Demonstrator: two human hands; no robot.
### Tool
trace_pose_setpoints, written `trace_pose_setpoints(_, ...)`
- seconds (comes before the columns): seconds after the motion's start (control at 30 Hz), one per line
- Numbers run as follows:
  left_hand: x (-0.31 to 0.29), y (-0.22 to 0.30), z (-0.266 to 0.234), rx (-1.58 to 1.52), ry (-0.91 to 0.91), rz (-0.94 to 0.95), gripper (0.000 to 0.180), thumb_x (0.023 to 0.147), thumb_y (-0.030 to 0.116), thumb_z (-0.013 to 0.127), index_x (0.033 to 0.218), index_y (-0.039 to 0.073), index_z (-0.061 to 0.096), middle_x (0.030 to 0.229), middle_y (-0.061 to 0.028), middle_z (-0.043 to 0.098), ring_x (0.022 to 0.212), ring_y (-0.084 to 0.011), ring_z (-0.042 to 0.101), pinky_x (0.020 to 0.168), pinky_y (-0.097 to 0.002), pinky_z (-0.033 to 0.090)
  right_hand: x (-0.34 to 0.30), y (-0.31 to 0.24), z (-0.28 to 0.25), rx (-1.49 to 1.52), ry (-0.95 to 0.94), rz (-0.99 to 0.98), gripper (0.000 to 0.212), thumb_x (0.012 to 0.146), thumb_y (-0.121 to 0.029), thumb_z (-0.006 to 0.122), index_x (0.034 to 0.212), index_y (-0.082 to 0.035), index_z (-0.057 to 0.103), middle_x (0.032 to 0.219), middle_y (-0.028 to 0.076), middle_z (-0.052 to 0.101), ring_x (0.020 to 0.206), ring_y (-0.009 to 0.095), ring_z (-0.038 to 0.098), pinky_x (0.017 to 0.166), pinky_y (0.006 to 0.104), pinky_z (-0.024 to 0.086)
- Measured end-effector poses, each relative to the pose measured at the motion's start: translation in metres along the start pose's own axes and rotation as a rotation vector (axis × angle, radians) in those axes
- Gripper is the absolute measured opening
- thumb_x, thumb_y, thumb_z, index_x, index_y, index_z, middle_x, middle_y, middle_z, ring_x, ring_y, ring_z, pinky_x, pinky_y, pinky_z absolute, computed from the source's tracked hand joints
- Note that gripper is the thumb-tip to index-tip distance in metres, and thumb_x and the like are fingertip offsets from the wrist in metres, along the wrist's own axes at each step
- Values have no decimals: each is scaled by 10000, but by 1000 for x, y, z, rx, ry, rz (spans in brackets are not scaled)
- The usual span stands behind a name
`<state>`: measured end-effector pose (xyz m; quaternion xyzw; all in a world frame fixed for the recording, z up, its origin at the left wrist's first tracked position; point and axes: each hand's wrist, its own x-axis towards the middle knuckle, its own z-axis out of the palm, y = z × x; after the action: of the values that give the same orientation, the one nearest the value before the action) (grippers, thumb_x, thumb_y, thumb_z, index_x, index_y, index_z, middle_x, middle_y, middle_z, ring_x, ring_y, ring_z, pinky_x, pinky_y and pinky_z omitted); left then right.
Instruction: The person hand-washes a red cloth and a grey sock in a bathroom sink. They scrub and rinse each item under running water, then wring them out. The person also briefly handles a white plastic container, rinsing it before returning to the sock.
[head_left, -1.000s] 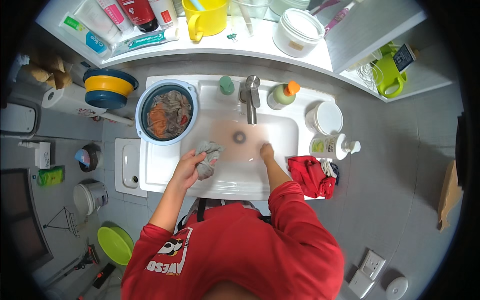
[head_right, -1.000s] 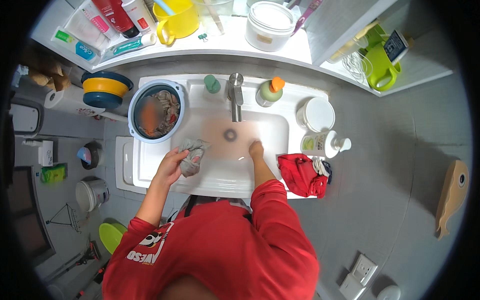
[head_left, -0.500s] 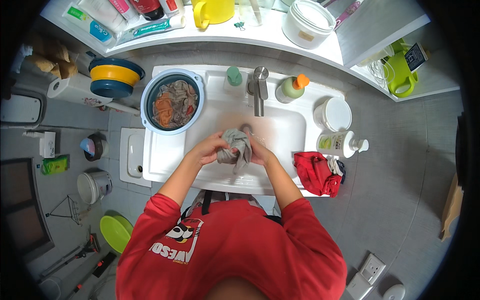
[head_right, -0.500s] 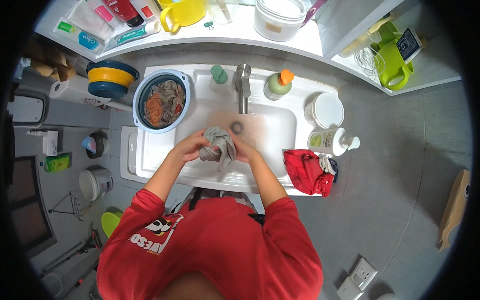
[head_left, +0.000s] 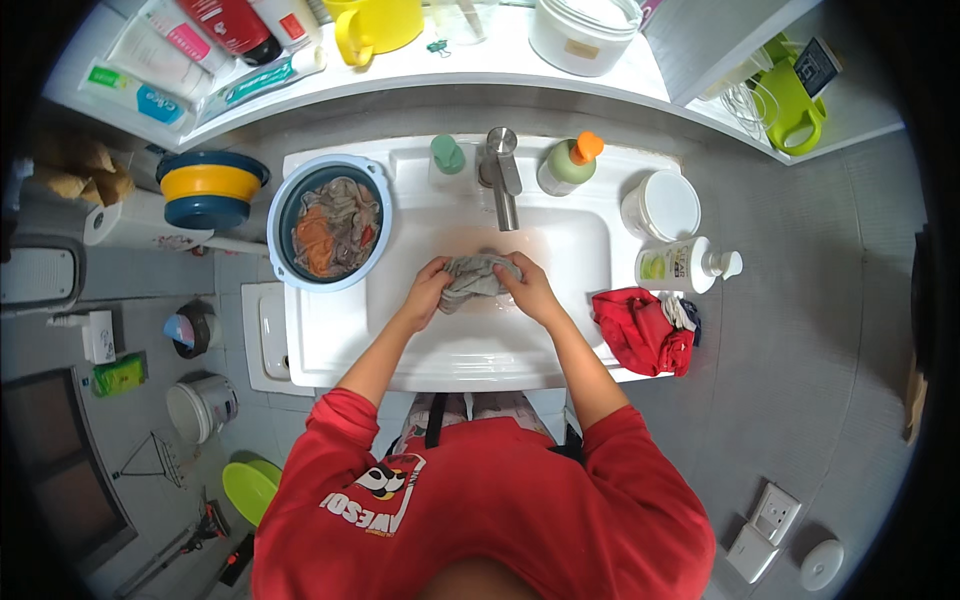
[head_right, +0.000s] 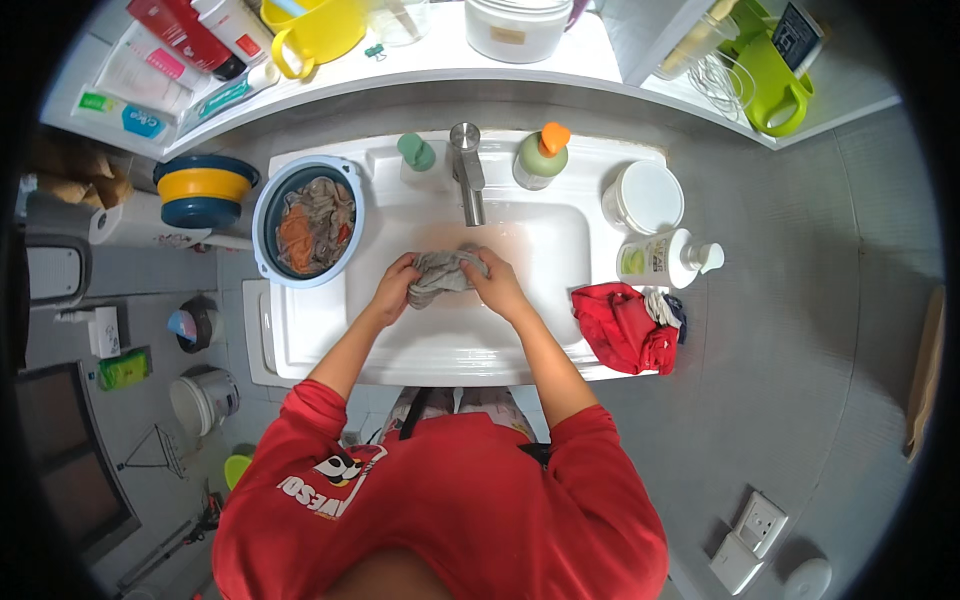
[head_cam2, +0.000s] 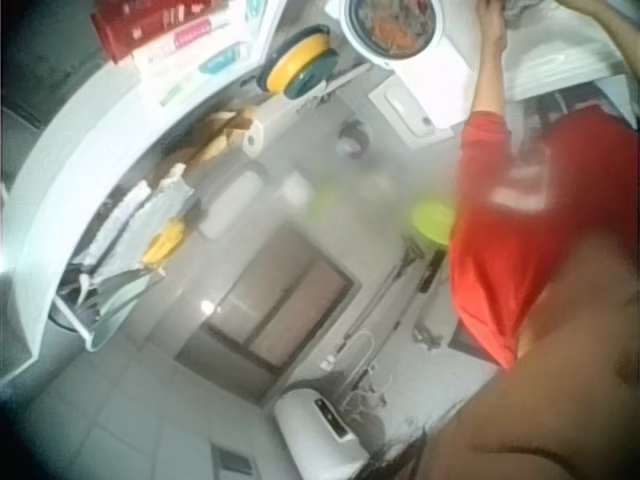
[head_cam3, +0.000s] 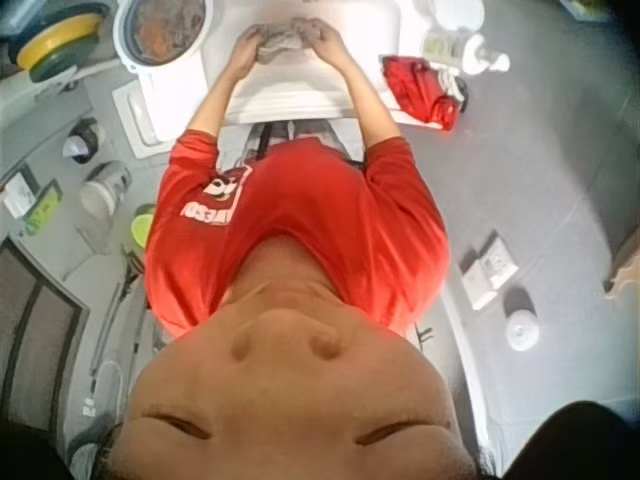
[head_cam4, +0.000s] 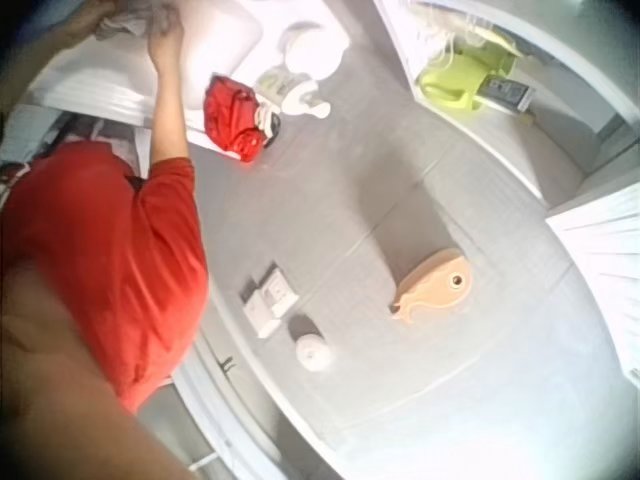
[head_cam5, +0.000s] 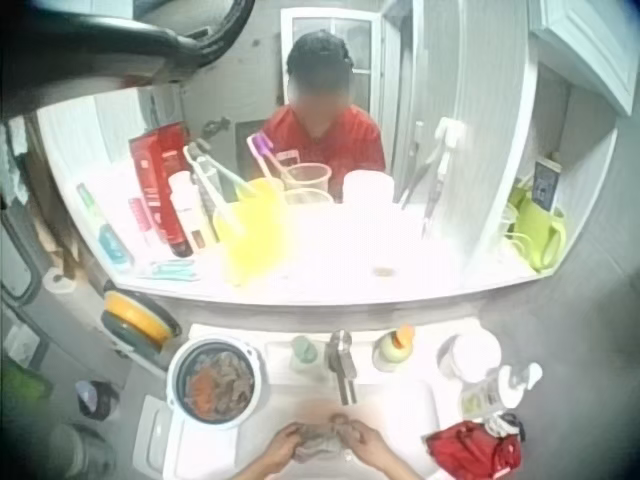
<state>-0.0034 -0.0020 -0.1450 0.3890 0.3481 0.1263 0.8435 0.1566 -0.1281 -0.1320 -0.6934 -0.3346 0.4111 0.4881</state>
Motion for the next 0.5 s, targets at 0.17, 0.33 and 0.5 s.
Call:
trace_pose_setpoints(0.17,28,-39,12,143,203,7,226,851,168,552,1021,20,541,890,-52,567,831,-135,531,750,-255,430,9,10,22,439,135,189,217,847,-197,554,1014,-58,565,859,58,597,755,147,556,642,265,451)
trace_pose_setpoints(0.33,50,-67,1,-320,137,-131,270,919,239,421,1067,38,523,1009,-82,576,923,-191,554,806,-309,459,-3,-8,71,-396,103,-420,206,839,-292,532,863,-110,625,712,99,605,614,256,577,556,359,449)
trace_pose_setpoints(0.5,28,-27,57,-382,392,-364,266,916,225,395,1065,48,527,1036,-90,579,955,-216,552,838,-352,454,28,10,50,-523,286,-187,257,821,-271,506,688,-77,608,678,126,592,654,316,576,574,424,441)
